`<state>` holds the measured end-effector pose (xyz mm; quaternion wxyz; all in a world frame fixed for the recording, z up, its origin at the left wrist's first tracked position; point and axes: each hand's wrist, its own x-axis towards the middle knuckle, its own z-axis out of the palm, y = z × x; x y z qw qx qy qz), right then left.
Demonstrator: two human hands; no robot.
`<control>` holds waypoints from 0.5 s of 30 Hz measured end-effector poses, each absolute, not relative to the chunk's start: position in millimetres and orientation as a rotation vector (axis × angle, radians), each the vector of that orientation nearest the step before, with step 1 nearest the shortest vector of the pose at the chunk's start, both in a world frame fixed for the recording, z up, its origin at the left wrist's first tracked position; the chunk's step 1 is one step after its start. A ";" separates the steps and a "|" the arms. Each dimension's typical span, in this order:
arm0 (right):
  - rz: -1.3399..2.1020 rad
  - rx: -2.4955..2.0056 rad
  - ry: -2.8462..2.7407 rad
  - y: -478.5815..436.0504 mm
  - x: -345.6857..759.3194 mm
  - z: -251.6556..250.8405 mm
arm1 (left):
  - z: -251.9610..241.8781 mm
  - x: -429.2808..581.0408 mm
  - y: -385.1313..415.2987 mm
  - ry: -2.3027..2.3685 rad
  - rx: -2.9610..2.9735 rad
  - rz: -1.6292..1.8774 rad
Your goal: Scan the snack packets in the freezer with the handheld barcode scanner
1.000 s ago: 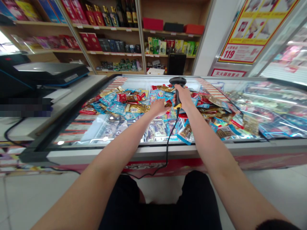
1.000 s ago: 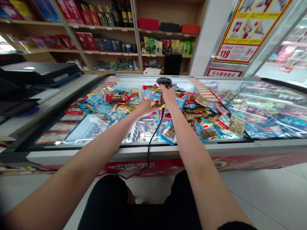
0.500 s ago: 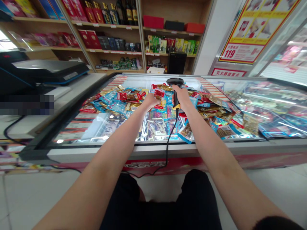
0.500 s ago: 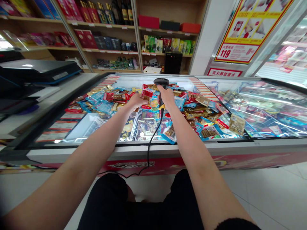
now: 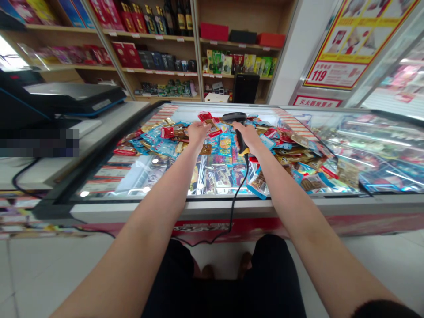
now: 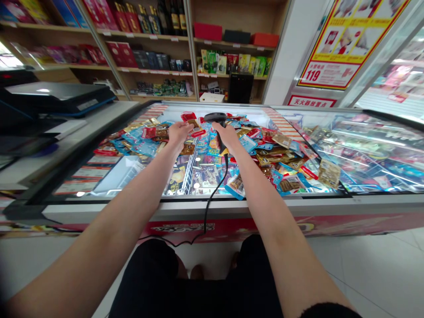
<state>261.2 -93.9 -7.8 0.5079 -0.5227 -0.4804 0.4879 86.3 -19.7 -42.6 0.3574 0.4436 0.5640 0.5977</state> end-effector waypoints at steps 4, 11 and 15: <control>1.220 -1.264 -1.217 -97.0 259.7 -6.4 | -41.9 83.8 -20.4 1.456 1.104 1.592; 1.253 -1.273 -1.249 -99.2 260.8 -4.5 | -42.8 81.3 -20.7 1.419 1.078 1.581; 1.255 -1.252 -1.299 -98.2 261.9 -6.1 | -43.8 81.0 -18.9 1.390 1.079 1.578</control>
